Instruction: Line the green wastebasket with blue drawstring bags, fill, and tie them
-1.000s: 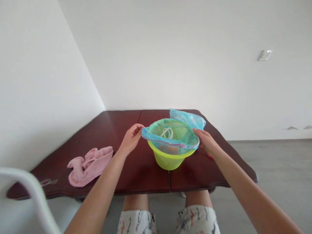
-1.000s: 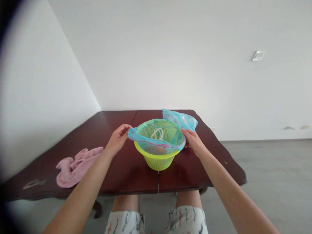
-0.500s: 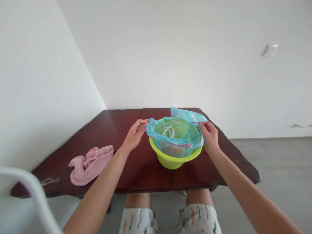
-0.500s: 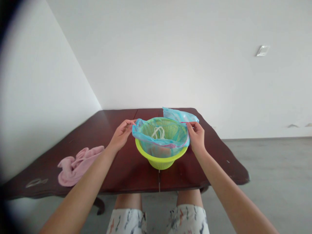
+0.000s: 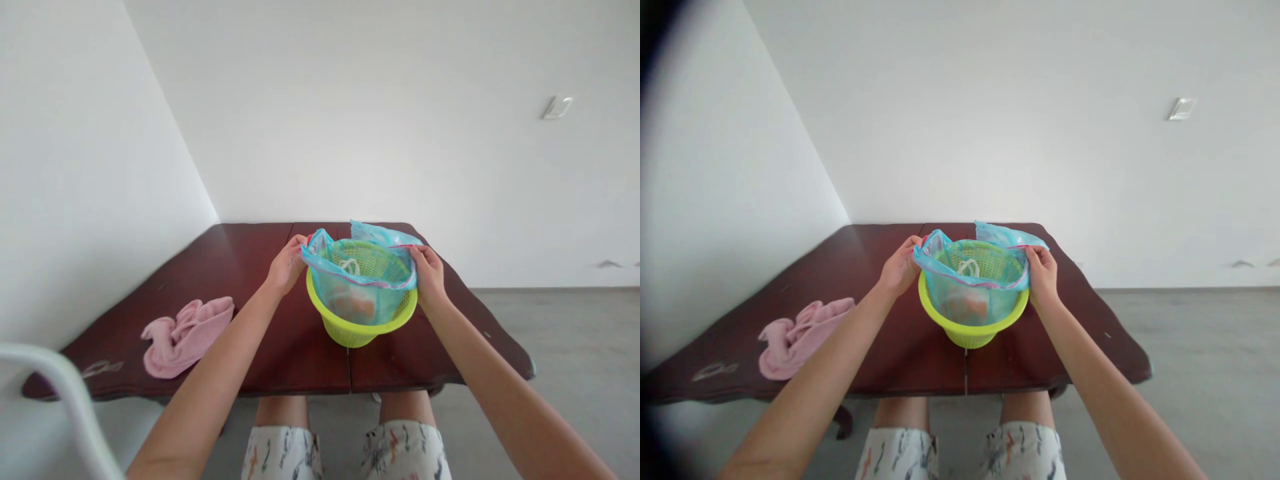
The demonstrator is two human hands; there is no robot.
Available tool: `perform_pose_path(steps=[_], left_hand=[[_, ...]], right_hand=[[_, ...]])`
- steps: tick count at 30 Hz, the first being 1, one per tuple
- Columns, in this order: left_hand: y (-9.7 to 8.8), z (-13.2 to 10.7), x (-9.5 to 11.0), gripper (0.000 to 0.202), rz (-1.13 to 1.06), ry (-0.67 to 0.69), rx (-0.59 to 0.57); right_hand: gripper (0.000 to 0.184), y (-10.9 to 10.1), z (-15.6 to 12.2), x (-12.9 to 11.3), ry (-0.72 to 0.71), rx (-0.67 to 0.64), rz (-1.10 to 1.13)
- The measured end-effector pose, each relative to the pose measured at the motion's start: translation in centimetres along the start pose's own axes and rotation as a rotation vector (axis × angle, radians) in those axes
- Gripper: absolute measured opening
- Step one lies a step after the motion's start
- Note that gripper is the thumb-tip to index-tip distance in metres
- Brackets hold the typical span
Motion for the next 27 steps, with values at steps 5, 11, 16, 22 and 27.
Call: perform_pose_path(steps=[5,11,16,22,27], left_hand=[[0.0,1.2,-0.3,0.021,-0.026,0.027,0.001],[-1.5,4.6,-1.7,0.021,-0.032,0.071,0.054],[-2.3,6.4,-2.6,0.032,0.017,0.098,0.093],[-3.3,6.4,-1.4,0.033,0.123,0.115,0.162],[-4.4,4.0,2.2,0.028,0.347,0.049,0.123]], right_hand=[[0.048,1.2,0.2,-0.9,-0.004,-0.037,0.062],[0.03,3.5,1.1,-0.4,0.022,-0.108,0.096],[0.032,4.7,2.2,0.4,0.047,-0.169,0.145],[0.025,5.0,2.5,0.1,0.1,-0.25,0.25],[0.023,2.3,1.7,-2.6,0.096,-0.25,0.275]])
Point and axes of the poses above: each hand's wrist, its own z-axis towards the middle knuckle, its own y-axis out of the palm, x = y × z, the point moved 10 cm from there along z, towards the middle knuckle, and after that the axes turned 3 degrees about y, right-handed, at the moved point
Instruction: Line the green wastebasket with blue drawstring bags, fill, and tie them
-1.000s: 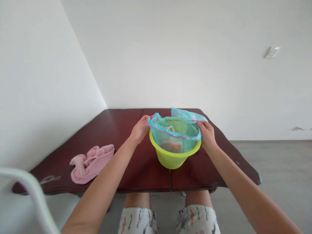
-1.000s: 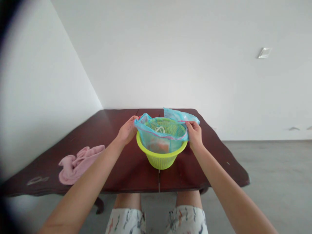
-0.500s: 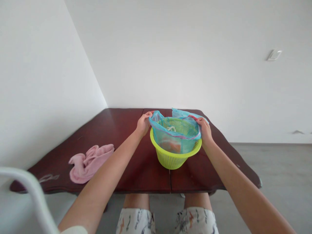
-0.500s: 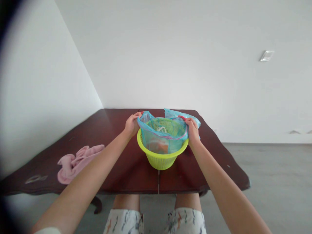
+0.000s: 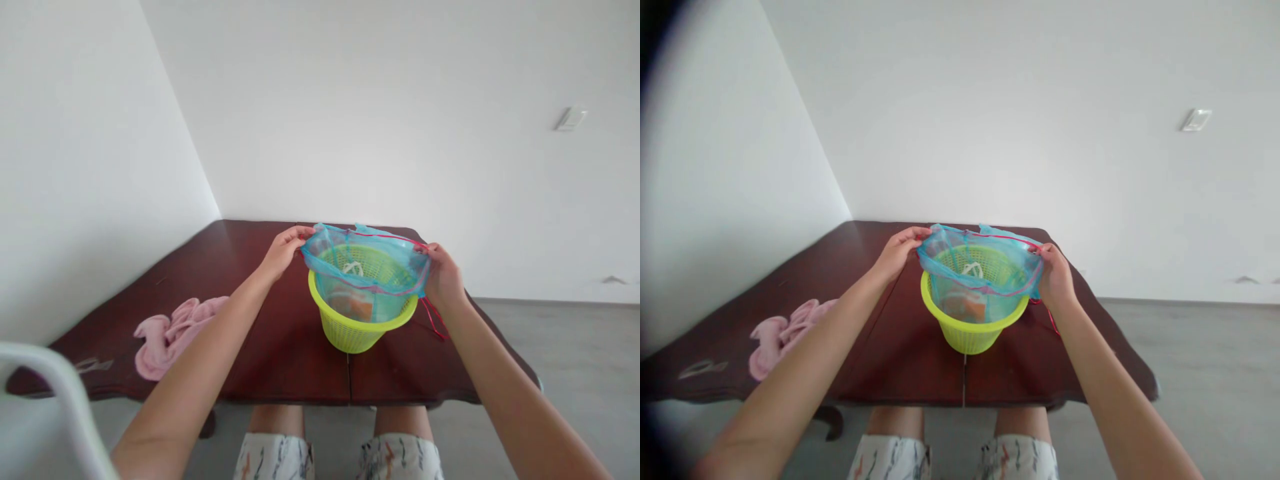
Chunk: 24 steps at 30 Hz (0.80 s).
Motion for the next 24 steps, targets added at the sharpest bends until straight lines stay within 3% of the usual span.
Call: perform_pose_path(steps=[3,6,10,14,17,21,24], left_hand=[[-1.3,-1.5,3.3,0.023,0.188,0.036,-0.039],[-1.8,-2.8,7.3,0.027,0.376,0.125,-0.073],[-2.4,-3.7,10.5,0.027,0.341,0.089,-0.062],[-2.3,-4.2,11.0,0.008,-0.042,-0.079,-0.044],[-1.7,-4.4,11.4,0.014,-0.285,-0.156,-0.017],[-0.8,-4.5,11.5,0.016,-0.453,-0.247,-0.024],[-0.9,-4.6,11.1,0.017,-0.52,-0.285,-0.013]], right_hand=[[0.029,0.3,-1.5,-2.3,0.012,-0.059,-0.025],[0.043,2.0,-3.1,-3.8,0.046,-0.135,-0.105],[0.058,4.2,-4.5,-5.4,0.024,-0.177,-0.226],[0.053,3.7,-3.9,-7.2,-0.08,-0.064,-0.128],[0.036,3.2,-3.2,-7.8,-0.085,-0.005,-0.006],[0.012,4.0,-3.0,-9.3,-0.125,-0.03,0.018],[0.018,4.5,-3.5,-9.9,-0.122,-0.046,0.077]])
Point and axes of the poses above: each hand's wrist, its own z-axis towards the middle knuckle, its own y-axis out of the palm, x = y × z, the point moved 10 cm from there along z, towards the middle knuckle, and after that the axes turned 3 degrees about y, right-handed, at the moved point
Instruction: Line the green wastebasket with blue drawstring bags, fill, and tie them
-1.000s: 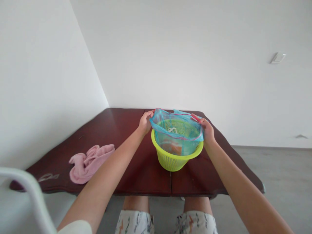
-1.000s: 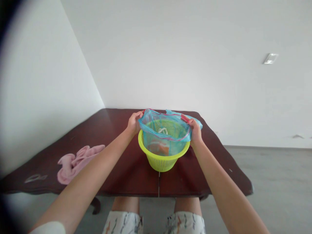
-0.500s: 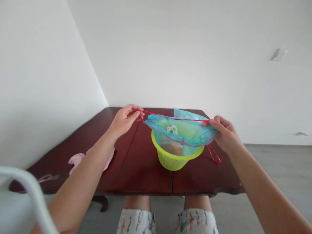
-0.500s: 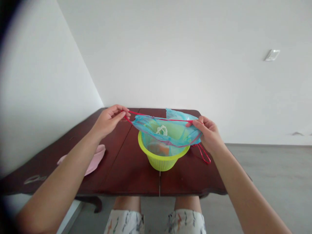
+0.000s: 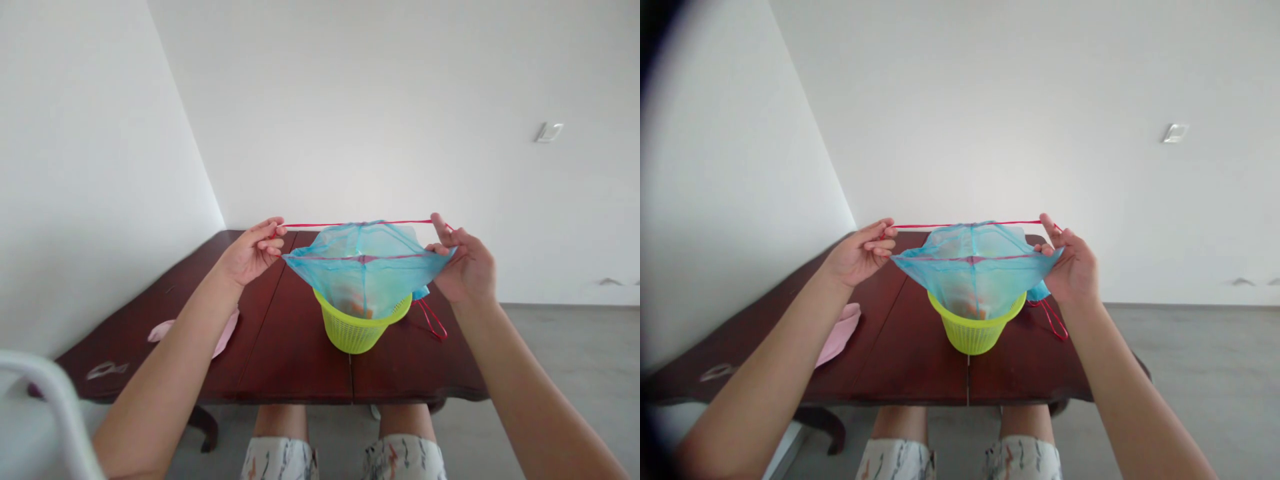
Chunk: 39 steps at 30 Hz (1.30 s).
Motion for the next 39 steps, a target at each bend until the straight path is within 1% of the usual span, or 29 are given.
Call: perform_pose_path(steps=[2,3,4,6,7,9,10,13,17,19,22,24,25,27,29,30,32,33,34,35,37,38,39], left_hand=[[-0.2,0.0,-0.2,0.018,-0.05,0.014,0.009],[-0.2,0.0,-0.2,0.019,-0.077,0.041,0.015],[-0.2,0.0,-0.1,0.02,-0.102,0.079,0.023],[0.0,-0.2,0.0,0.025,-0.136,0.173,0.043],[0.2,-0.3,0.1,0.028,-0.137,0.22,0.05],[1.1,-0.5,0.1,0.033,-0.105,0.297,0.043],[1.7,-0.7,0.1,0.034,-0.074,0.326,0.029],[4.0,-1.1,0.0,0.034,0.053,0.369,-0.036],[7.0,-1.6,-0.3,0.048,0.225,0.366,-0.096],[8.2,-1.6,-0.8,0.062,0.274,0.327,-0.121],[9.9,-1.4,-1.5,0.089,0.281,0.255,-0.17],[11.1,-1.3,-2.0,0.099,0.277,0.229,-0.203],[11.8,-1.2,-2.3,0.101,0.288,0.224,-0.219],[13.2,-1.2,-2.9,0.099,0.355,0.235,-0.255],[14.6,-1.7,-3.3,0.087,0.484,0.3,-0.282],[15.2,-2.1,-3.2,0.076,0.565,0.359,-0.284],[16.1,-3.0,-2.4,0.049,0.734,0.508,-0.259],[16.4,-3.5,-1.8,0.035,0.815,0.578,-0.226],[16.4,-3.9,-1.1,0.027,0.888,0.632,-0.182],[16.1,-4.2,-0.4,0.025,0.95,0.667,-0.126],[15.0,-4.3,1.2,0.035,1.028,0.679,-0.013],[14.4,-4.2,2.0,0.041,1.035,0.673,0.023],[14.0,-4.1,2.7,0.047,1.023,0.669,0.035]], right_hand=[[0.026,0.2,-0.5,0.0,0.011,-0.016,0.048],[0.027,0.3,-0.7,0.2,0.018,-0.03,0.066],[0.024,0.5,-1.0,0.4,0.028,-0.048,0.077],[0.006,0.8,-1.4,1.2,0.047,-0.087,0.085],[0.009,1.0,-1.7,1.6,0.054,-0.108,0.082],[0.033,1.7,-2.2,2.3,0.057,-0.145,0.054],[0.039,2.1,-2.5,2.4,0.052,-0.159,0.032],[0.045,3.7,-3.7,2.3,0.038,-0.191,-0.05],[0.061,6.5,-5.1,1.2,-0.027,-0.26,-0.163],[0.068,7.6,-5.4,0.6,-0.082,-0.289,-0.222],[0.073,8.8,-5.7,0.0,-0.19,-0.298,-0.335],[0.076,9.6,-6.0,-0.1,-0.261,-0.301,-0.435],[0.078,10.1,-6.3,-0.1,-0.295,-0.311,-0.489],[0.082,11.4,-6.9,0.2,-0.351,-0.366,-0.606],[0.085,12.8,-7.7,0.5,-0.409,-0.443,-0.717],[0.085,13.5,-8.0,0.5,-0.436,-0.482,-0.764],[0.079,14.6,-8.7,0.5,-0.477,-0.552,-0.819],[0.074,14.9,-8.9,0.5,-0.489,-0.576,-0.829],[0.07,15.1,-9.0,0.4,-0.49,-0.595,-0.829],[0.067,15.2,-9.0,0.4,-0.481,-0.605,-0.818],[0.064,14.9,-8.9,0.3,-0.452,-0.593,-0.76],[0.064,14.6,-8.8,0.1,-0.44,-0.578,-0.714],[0.065,14.4,-8.8,-0.1,-0.434,-0.559,-0.664]])
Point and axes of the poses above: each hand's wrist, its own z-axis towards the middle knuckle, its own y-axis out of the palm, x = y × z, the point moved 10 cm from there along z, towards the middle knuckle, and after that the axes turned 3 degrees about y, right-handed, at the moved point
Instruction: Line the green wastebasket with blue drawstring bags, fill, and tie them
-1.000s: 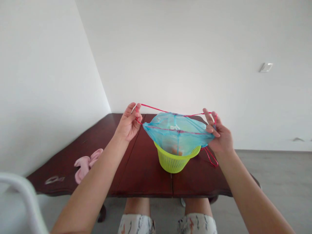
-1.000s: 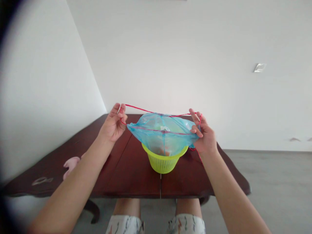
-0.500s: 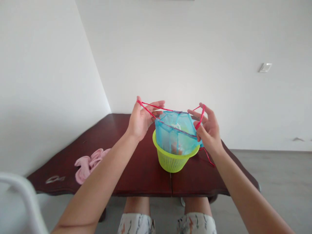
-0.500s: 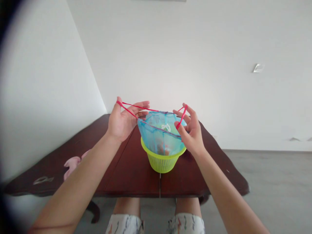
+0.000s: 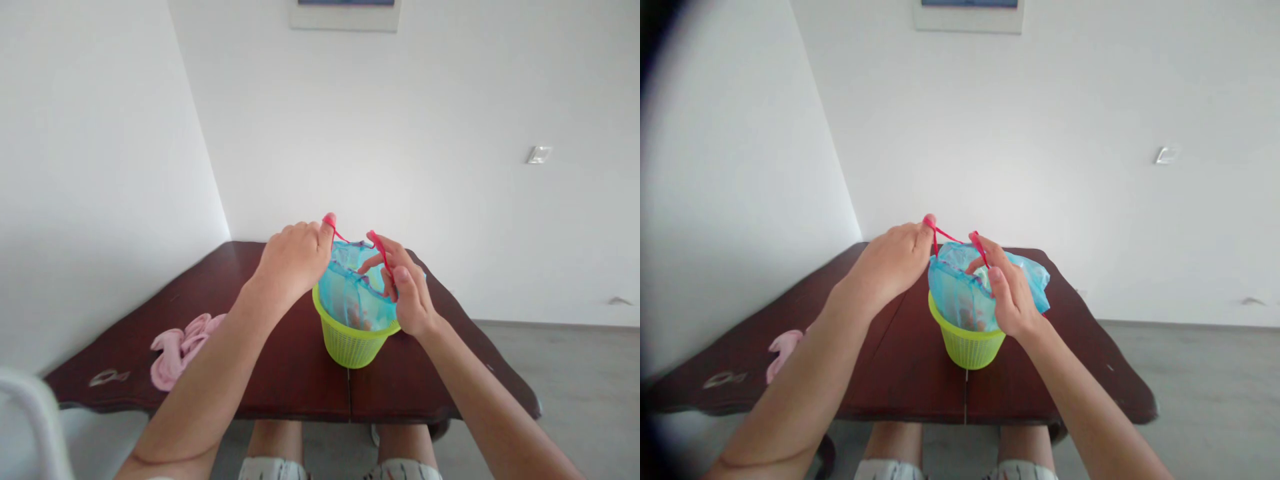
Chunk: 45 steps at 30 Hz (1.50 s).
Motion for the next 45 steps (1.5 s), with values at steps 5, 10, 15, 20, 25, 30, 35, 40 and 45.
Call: perform_pose_path(steps=[5,10,15,20,25,30,35,40,45], left_hand=[[0.1,1.5,2.7,0.055,-0.067,0.118,-0.159],[4.7,1.6,3.4,0.067,-0.35,0.025,-0.308],[7.2,1.5,1.2,0.07,-0.521,-0.025,-0.228],[7.8,0.5,2.1,0.051,-0.347,0.076,-0.282],[9.5,0.6,2.5,0.051,-0.358,-0.019,-0.454],[10.3,1.9,1.2,0.06,-0.422,-0.085,-0.568],[10.1,1.3,0.6,0.042,-0.415,-0.065,-0.638],[9.8,-1.3,0.5,0.017,-0.559,-0.074,-0.745],[9.2,-3.4,-2.4,0.026,-0.473,-0.083,-0.736]], right_hand=[[0.047,-0.4,0.1,-1.8,-0.08,0.089,-0.076],[0.033,0.8,1.0,-4.3,-0.191,0.087,-0.293],[0.021,0.0,0.8,-4.9,-0.218,0.157,-0.341],[0.017,-1.1,1.5,-6.3,-0.271,0.159,-0.36],[0.013,-0.7,4.1,-8.1,-0.336,0.101,-0.474],[0.019,0.2,6.0,-8.5,-0.384,0.078,-0.581],[0.024,1.6,7.6,-7.3,-0.335,-0.034,-0.502],[0.026,2.3,8.4,-4.9,-0.212,-0.181,-0.157],[0.019,3.1,7.4,-2.5,-0.137,-0.335,0.012]])
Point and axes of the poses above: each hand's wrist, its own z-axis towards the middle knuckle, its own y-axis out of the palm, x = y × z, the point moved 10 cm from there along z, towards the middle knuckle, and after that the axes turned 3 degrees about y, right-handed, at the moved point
